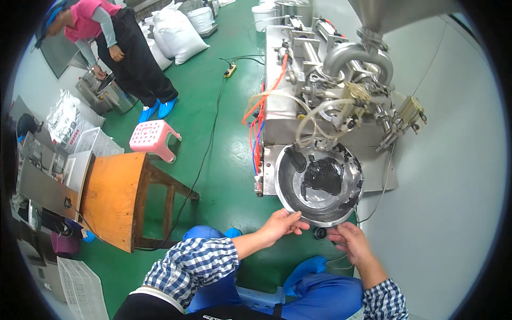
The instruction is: The recorder cleans a table, plugs in power for equipment, and then proceeds to adjust and operate a large industrial filling machine in a processing facility.
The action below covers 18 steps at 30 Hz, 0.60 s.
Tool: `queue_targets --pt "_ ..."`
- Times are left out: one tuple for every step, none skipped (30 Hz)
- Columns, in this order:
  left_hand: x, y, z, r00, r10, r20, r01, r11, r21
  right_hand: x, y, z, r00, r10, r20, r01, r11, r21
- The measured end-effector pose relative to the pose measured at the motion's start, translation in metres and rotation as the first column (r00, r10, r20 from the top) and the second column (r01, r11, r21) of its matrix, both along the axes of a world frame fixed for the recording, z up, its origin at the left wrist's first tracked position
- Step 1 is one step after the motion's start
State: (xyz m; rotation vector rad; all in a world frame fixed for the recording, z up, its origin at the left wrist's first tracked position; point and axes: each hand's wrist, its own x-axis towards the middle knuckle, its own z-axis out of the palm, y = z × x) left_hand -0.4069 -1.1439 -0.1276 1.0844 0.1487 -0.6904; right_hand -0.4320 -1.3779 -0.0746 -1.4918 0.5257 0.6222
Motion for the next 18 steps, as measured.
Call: queue_targets --pt "0.0 -0.001 0.001 1.0 0.009 0.007 -0.009 1.0 -0.019 -0.001 0.01 0.002 1.0 0.003 0.009 -0.003 1.0 -0.02" --pt "-0.003 0.001 0.003 0.999 0.029 0.021 -0.029 0.999 -0.021 -0.003 0.022 -0.001 0.997 -0.075 0.001 0.075 0.997 0.023" --pt "-0.004 0.002 0.004 0.999 0.035 0.027 -0.034 0.999 -0.039 -0.005 0.029 -0.004 0.988 -0.154 -0.008 0.154 0.986 0.06" --pt "-0.004 0.004 0.002 0.998 0.009 0.058 -0.008 1.0 -0.015 -0.006 0.033 -0.009 0.973 -0.231 0.004 0.229 0.969 0.092" --pt "-0.004 0.007 0.001 0.996 -0.014 0.088 0.014 1.0 0.011 -0.006 0.037 -0.012 0.975 -0.222 0.012 0.22 0.972 0.077" --pt "-0.005 0.012 0.0 0.996 -0.003 0.092 0.004 1.0 -0.005 -0.007 0.041 -0.014 0.956 -0.293 0.021 0.289 0.952 0.103" --pt "-0.007 0.018 -0.003 0.99 -0.07 0.123 0.056 0.992 0.112 -0.008 0.045 -0.018 0.932 -0.362 0.026 0.355 0.926 0.13" --pt "-0.008 0.025 -0.002 0.98 -0.137 0.144 0.101 0.967 0.232 -0.008 0.048 -0.023 0.923 -0.382 0.035 0.373 0.916 0.149" --pt "-0.009 0.033 -0.003 0.982 -0.121 0.144 0.088 0.971 0.22 -0.009 0.049 -0.025 0.929 -0.369 0.039 0.361 0.922 0.138" --pt "-0.008 0.042 -0.003 0.954 -0.215 0.207 0.136 0.931 0.34 -0.009 0.051 -0.027 0.912 -0.405 0.068 0.392 0.907 0.152" --pt "-0.006 0.05 -0.004 0.915 -0.314 0.255 0.172 0.873 0.456 -0.009 0.052 -0.029 0.892 -0.443 0.097 0.424 0.89 0.165" --pt "-0.004 0.059 0.0 0.878 -0.34 0.337 0.135 0.851 0.508 -0.01 0.049 -0.032 0.896 -0.433 0.096 0.417 0.897 0.148" --pt "-0.001 0.068 0.004 0.875 -0.326 0.357 0.103 0.847 0.521 -0.008 0.043 -0.036 0.893 -0.428 0.135 0.404 0.898 0.173" --pt "0.004 0.079 0.01 0.843 -0.339 0.417 0.059 0.829 0.556 -0.009 0.039 -0.038 0.886 -0.429 0.174 0.395 0.897 0.198" --pt "0.009 0.094 0.014 0.808 -0.354 0.471 0.006 0.805 0.593 -0.009 0.042 -0.04 0.891 -0.422 0.171 0.39 0.901 0.192" --pt "0.014 0.109 0.015 0.787 -0.363 0.499 -0.058 0.762 0.645 -0.009 0.044 -0.041 0.89 -0.422 0.173 0.388 0.9 0.199" --pt "0.022 0.12 0.014 0.76 -0.376 0.53 -0.12 0.72 0.683 -0.008 0.043 -0.041 0.885 -0.429 0.181 0.394 0.897 0.201" --pt "0.03 0.135 0.013 0.767 -0.354 0.535 -0.179 0.683 0.708 -0.008 0.043 -0.043 0.888 -0.425 0.178 0.391 0.899 0.196"
